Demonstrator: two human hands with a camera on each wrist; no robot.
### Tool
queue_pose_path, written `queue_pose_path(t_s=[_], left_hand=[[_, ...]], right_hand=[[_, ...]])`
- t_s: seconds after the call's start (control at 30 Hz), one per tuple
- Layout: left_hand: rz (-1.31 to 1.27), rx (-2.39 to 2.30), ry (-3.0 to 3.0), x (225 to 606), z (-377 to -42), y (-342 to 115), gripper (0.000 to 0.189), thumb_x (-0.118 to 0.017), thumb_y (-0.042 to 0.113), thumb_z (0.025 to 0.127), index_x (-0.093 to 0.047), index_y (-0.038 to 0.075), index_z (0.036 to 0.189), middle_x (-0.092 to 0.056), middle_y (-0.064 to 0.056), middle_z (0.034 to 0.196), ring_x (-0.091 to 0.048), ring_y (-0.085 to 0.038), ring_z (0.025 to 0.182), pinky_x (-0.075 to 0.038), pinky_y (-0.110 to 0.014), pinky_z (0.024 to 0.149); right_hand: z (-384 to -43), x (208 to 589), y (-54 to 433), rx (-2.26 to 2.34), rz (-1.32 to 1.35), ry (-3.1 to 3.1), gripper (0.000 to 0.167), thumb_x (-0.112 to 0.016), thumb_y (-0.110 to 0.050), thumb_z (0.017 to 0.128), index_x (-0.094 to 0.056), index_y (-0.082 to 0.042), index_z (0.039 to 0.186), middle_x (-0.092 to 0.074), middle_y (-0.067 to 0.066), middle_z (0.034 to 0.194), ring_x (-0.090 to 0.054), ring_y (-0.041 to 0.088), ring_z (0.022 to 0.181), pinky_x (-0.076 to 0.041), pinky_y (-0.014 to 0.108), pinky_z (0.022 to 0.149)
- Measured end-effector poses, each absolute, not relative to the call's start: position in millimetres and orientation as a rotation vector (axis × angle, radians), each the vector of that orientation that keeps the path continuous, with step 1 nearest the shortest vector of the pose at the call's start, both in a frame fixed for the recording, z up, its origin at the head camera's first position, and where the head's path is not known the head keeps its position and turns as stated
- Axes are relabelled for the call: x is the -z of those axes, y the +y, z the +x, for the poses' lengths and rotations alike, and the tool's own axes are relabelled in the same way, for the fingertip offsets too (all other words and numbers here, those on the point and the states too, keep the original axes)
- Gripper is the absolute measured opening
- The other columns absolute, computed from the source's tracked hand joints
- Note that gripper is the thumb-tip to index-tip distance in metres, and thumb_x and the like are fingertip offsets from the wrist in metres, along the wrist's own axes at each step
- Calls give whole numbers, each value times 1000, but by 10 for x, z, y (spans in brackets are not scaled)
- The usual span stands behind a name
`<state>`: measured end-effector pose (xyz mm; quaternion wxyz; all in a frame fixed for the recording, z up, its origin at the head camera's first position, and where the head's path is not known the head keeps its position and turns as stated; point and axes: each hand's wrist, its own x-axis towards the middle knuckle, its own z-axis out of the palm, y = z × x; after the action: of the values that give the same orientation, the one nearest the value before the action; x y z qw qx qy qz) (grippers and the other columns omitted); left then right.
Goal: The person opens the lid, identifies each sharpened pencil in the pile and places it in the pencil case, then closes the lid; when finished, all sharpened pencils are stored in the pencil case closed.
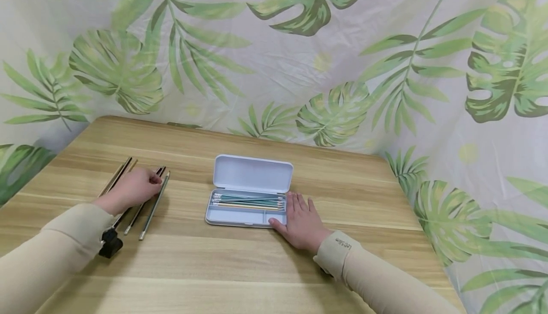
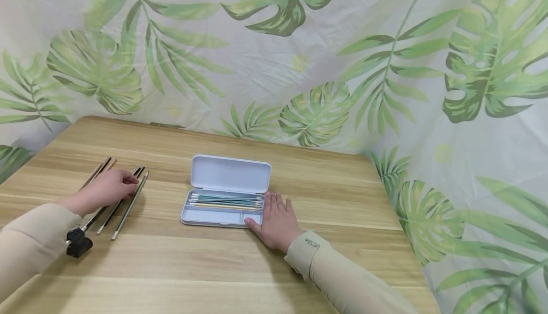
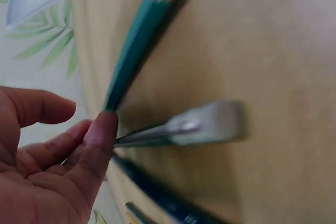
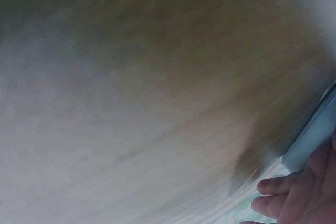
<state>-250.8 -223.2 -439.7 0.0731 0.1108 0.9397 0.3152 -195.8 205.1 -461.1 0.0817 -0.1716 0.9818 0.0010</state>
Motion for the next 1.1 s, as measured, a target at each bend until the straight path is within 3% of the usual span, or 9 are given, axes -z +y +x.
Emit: queue_pose_path(t_s=[0.13, 0.43, 0.53, 0.63, 0.7, 0.87, 0.97, 1.1], left_hand=[[346, -944, 2869, 4488, -2468, -2161, 40, -58, 5, 95, -56, -24, 122, -63, -39, 114, -63, -50, 106, -54, -58, 85], [265, -1037, 2850, 4621, -2430, -2042, 47, -61, 4, 92, -49, -26, 128, -56, -45, 122, -55, -58, 117, -49, -63, 94], [294, -1027, 2857, 4628, -2429, -2012, 46, -62, 3, 90, -50, -26, 123, -58, -42, 113, -59, -54, 107, -52, -60, 89], [341, -1002, 2879, 4617, -2433, -1983, 40, -63, 2, 86, -52, -25, 114, -57, -29, 91, -57, -41, 84, -51, -49, 74], [369, -981, 2883, 4615, -2437, -1965, 38, -64, 2, 86, -53, -24, 112, -53, -18, 84, -51, -33, 79, -48, -47, 72], [373, -925, 2869, 4608, -2440, -1927, 36, -66, 2, 90, -56, -24, 112, -63, -23, 92, -61, -37, 88, -53, -56, 83], [344, -898, 2862, 4595, -2450, -1933, 27, -66, 2, 89, -60, -19, 104, -66, -24, 93, -63, -35, 85, -55, -51, 77], [291, -969, 2804, 4594, -2473, -1979, 16, -67, 5, 88, -63, -9, 93, -65, -15, 85, -59, -25, 75, -52, -39, 65]], right_hand=[[-1960, 4612, 2042, 15, -511, 2931, 95, -31, -67, 105, -18, 9, 160, -22, 26, 166, -20, 40, 153, -15, 58, 122], [-1966, 4631, 2051, 57, -508, 2918, 95, -31, -67, 105, -16, 8, 161, -21, 25, 166, -19, 40, 154, -16, 58, 122], [-1970, 4629, 2058, 49, -503, 2911, 95, -30, -68, 105, -15, 7, 161, -20, 25, 167, -18, 40, 154, -16, 58, 122], [-1976, 4643, 2067, 51, -494, 2910, 96, -27, -69, 104, -14, 7, 161, -18, 25, 167, -16, 40, 154, -15, 58, 122], [-1983, 4665, 2079, 48, -492, 2911, 98, -25, -71, 104, -13, 7, 161, -17, 25, 167, -16, 40, 154, -15, 58, 122], [-1990, 4703, 2096, 59, -503, 2923, 99, -23, -72, 103, -14, 8, 161, -18, 25, 167, -17, 40, 154, -17, 58, 122], [-1994, 4712, 2093, 59, -509, 2928, 99, -24, -72, 103, -15, 9, 161, -20, 26, 167, -18, 40, 154, -17, 58, 122], [-1993, 4708, 2076, 50, -513, 2931, 99, -24, -72, 103, -15, 9, 161, -20, 26, 166, -18, 41, 154, -18, 59, 122]])
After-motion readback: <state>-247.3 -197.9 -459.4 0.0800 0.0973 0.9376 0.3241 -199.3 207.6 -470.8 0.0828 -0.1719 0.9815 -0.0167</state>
